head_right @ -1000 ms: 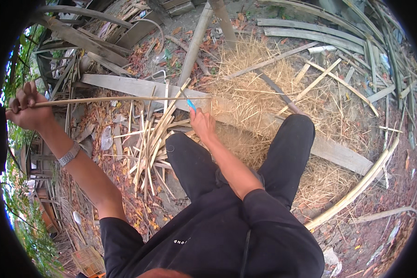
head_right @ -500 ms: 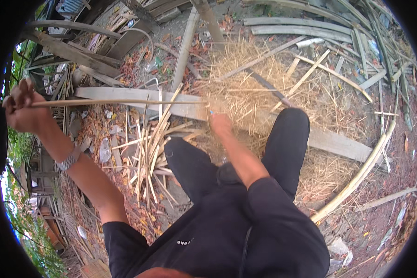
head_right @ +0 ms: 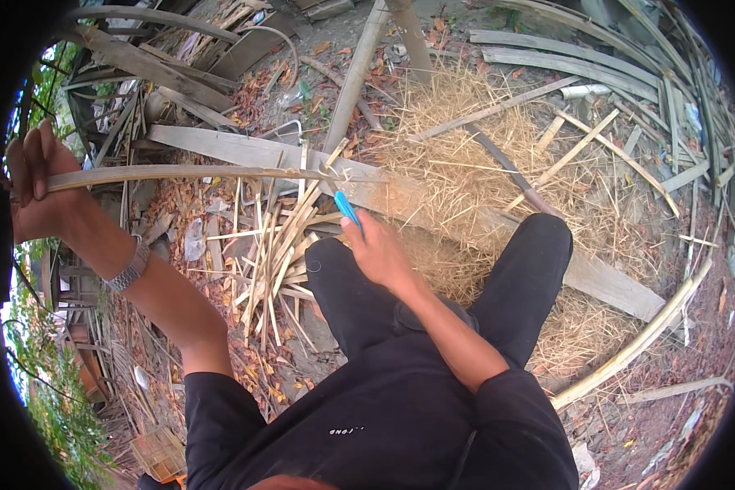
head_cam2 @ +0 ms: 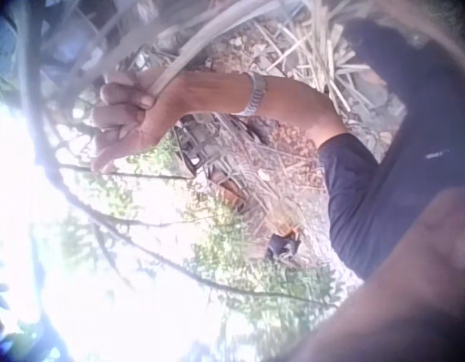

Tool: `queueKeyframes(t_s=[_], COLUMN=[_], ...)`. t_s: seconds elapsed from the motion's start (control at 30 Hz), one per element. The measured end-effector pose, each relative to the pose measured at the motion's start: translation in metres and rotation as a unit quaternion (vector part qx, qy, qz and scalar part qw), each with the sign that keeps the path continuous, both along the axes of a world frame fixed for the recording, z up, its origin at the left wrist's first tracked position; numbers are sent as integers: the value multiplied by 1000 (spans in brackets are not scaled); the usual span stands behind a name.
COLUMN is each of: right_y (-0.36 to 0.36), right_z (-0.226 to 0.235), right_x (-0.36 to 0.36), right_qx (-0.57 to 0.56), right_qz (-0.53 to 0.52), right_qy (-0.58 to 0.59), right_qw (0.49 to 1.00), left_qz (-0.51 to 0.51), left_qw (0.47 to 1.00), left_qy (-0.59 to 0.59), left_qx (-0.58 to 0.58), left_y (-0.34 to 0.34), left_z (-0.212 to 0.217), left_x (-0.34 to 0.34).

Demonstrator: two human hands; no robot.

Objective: The person sits on the ground and uses a knife to split a long bamboo stick into thin strips. They hold the bamboo with one hand and use the knife to shave and split the material, creating a pile of thin bamboo strips on the ground.

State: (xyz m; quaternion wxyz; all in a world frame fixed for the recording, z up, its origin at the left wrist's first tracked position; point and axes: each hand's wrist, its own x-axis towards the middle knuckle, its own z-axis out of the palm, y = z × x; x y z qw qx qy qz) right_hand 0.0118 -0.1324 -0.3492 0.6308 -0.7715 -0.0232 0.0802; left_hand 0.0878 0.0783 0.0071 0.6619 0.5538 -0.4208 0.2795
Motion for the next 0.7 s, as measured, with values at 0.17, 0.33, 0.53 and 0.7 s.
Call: queueKeyframes(t_s=[0.17,0.33,0.53,0.7], right_y=[21,47,52,38], right_z=[16,-35,-32,-70], right_x=[7,14,16,17], right_qx=[13,-41,-66,-129], right_qz=[-32,-97,-108,-151], right_qy=[-53,-19,-50,-12], right_qw=[998,994,991,980], left_qz=[78,127,248,325], left_qw=[997,992,966,941], left_qy=[-26,-15,-46,-55], left_qx=[-12,-3,-61,-73], left_y=[-22,2,17,7], left_z=[-2,5,5,3], left_x=[-3,-5,1,-6])
